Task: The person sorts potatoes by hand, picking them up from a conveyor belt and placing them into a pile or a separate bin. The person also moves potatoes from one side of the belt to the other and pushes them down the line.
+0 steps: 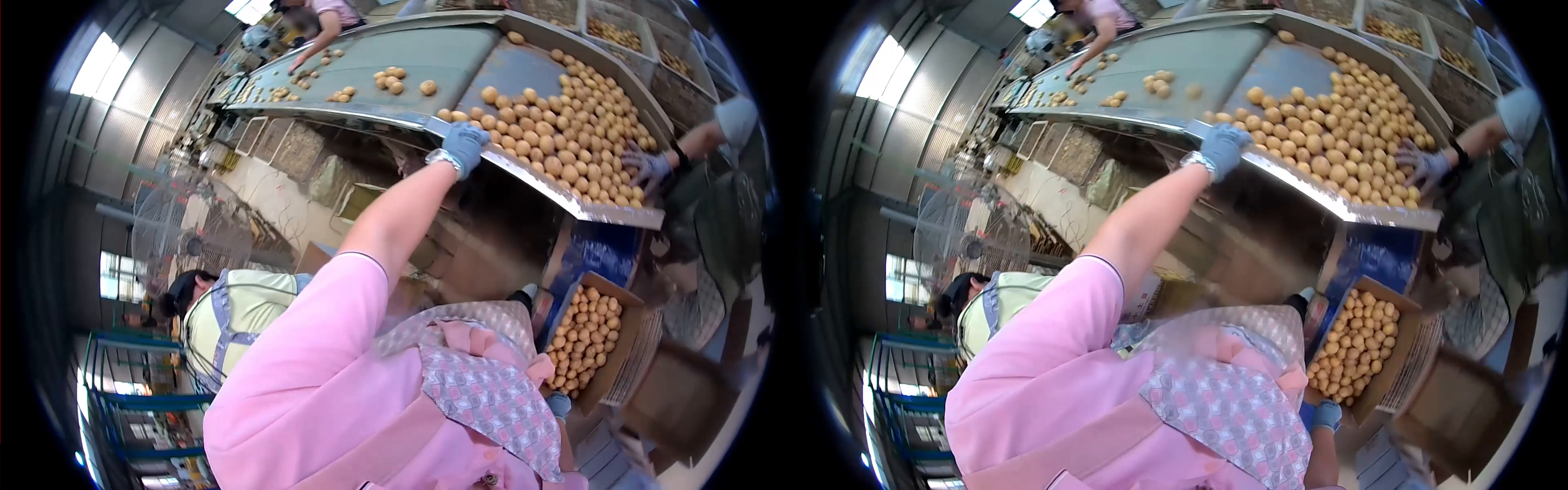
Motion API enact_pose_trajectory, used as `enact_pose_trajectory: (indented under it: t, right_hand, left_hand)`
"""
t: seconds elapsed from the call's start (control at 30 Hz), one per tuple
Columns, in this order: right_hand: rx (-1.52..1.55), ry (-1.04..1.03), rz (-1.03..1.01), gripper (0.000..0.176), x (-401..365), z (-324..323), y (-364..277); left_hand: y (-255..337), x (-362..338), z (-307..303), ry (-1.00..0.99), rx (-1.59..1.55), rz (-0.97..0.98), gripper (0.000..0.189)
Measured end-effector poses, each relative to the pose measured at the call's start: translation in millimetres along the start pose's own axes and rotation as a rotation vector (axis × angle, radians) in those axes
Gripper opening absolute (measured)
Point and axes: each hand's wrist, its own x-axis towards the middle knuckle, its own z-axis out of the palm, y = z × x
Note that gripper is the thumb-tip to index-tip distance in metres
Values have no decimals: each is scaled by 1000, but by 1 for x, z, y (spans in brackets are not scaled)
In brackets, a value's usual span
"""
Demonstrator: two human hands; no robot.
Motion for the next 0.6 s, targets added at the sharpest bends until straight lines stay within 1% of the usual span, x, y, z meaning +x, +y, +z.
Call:
enact_pose_trajectory:
  t: [0.07,0.17,0.27,0.3,0.33,0.4,0.47,0.53,0.6]
  right_hand:
    - [74,-97,52,28,-33,-8,-6]
    - [49,-176,95,38,-55,-3,-11]
    - [122,-192,123,46,-65,-11,-13]
    - [168,-210,197,50,-67,-21,-16]
    - [135,-212,170,50,-64,-16,-17]
    - [61,-217,113,50,-61,11,-13]
    - [62,-261,91,54,-44,57,-3]
    - [221,-319,75,57,-22,81,4]
    - [546,-383,57,61,8,81,4]
  left_hand:
    - [-10,7,19,40,-32,51,21]
    - [-8,1,4,47,-9,62,20]
    - [-12,3,15,87,-4,73,21]
    - [-13,3,18,106,14,91,22]
    - [-12,4,17,75,5,70,22]
    - [-8,0,5,79,-26,66,20]
    - [-13,3,25,173,-40,94,16]
    - [-8,-1,11,121,-42,77,16]
    - [-7,3,18,92,-10,53,18]
